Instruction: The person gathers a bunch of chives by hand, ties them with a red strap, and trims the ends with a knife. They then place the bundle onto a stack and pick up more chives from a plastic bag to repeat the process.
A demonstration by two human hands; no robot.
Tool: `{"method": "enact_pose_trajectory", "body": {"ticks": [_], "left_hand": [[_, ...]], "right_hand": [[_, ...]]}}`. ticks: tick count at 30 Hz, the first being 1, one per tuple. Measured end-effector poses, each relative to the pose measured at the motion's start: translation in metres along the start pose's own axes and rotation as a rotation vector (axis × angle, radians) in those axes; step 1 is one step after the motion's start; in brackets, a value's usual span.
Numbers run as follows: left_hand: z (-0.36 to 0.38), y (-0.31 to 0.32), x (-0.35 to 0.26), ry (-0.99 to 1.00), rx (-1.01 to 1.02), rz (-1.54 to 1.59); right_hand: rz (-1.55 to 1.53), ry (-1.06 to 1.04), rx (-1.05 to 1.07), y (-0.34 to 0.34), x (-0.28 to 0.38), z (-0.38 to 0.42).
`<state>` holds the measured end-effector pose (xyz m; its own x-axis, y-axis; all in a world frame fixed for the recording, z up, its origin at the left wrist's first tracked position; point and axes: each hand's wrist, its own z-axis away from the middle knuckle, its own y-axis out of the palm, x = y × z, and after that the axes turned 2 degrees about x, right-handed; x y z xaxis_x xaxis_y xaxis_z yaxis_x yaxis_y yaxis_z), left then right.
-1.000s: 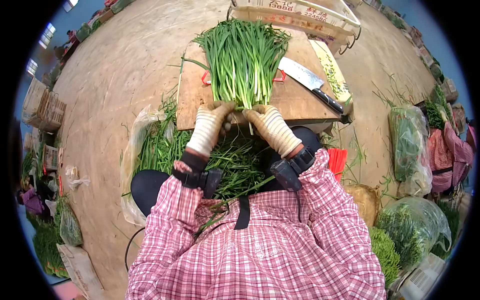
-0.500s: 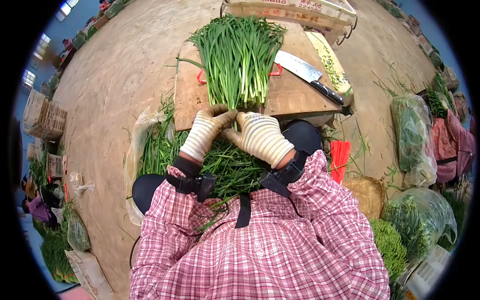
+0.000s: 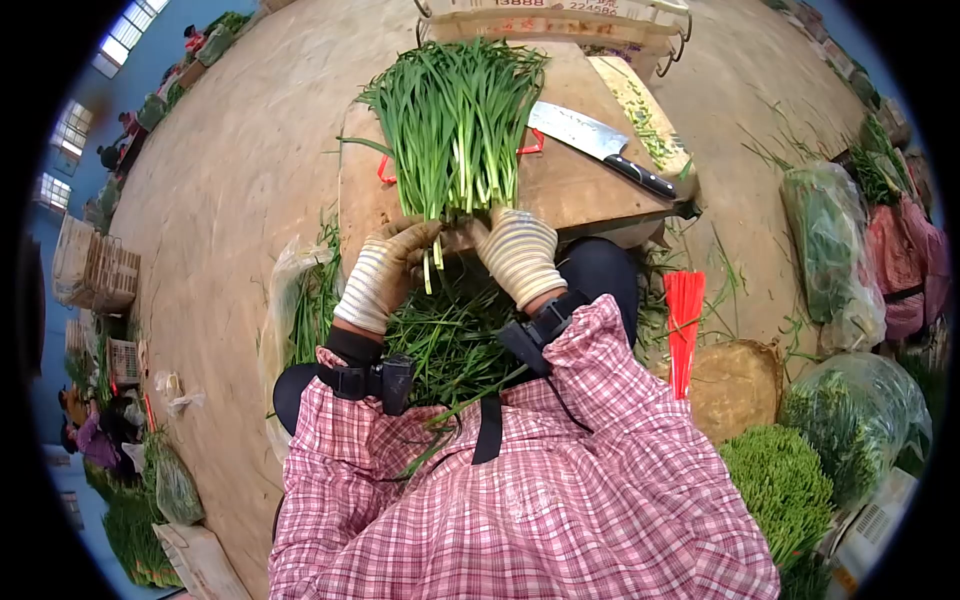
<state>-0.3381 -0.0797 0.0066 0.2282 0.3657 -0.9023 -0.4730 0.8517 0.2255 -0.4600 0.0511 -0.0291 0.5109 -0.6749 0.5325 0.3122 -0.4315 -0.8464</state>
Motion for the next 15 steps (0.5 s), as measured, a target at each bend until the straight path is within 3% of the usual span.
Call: {"method": "enact_pose_trajectory", "body": {"ticks": [1, 6, 9, 10, 13, 15], "left_hand": [[-0.001, 0.001, 0.0, -0.003, 0.005, -0.002], [-0.004, -0.003, 0.001, 0.045, 0.004, 0.119], [0.002, 0.006, -0.008, 0.035, -0.137, 0.048], [-0.005, -0.008, -0.004, 0.043, 0.014, -0.016], [-0.003, -0.012, -0.007, -0.029, -0.033, -0.1], [-0.002, -0.019, -0.006, -0.06, 0.064, -0.061]], "right_hand": [[0.095, 0.02, 0.031, -0.001, 0.002, 0.002], [-0.099, -0.005, 0.057, 0.001, 0.007, 0.016], [-0.251, -0.208, 0.263, -0.009, 0.009, 0.061], [-0.331, -0.236, 0.291, -0.008, 0.008, 0.076], [-0.465, -0.281, 0.31, -0.004, 0.002, 0.101], [-0.54, -0.258, 0.261, -0.009, -0.002, 0.102]]}}
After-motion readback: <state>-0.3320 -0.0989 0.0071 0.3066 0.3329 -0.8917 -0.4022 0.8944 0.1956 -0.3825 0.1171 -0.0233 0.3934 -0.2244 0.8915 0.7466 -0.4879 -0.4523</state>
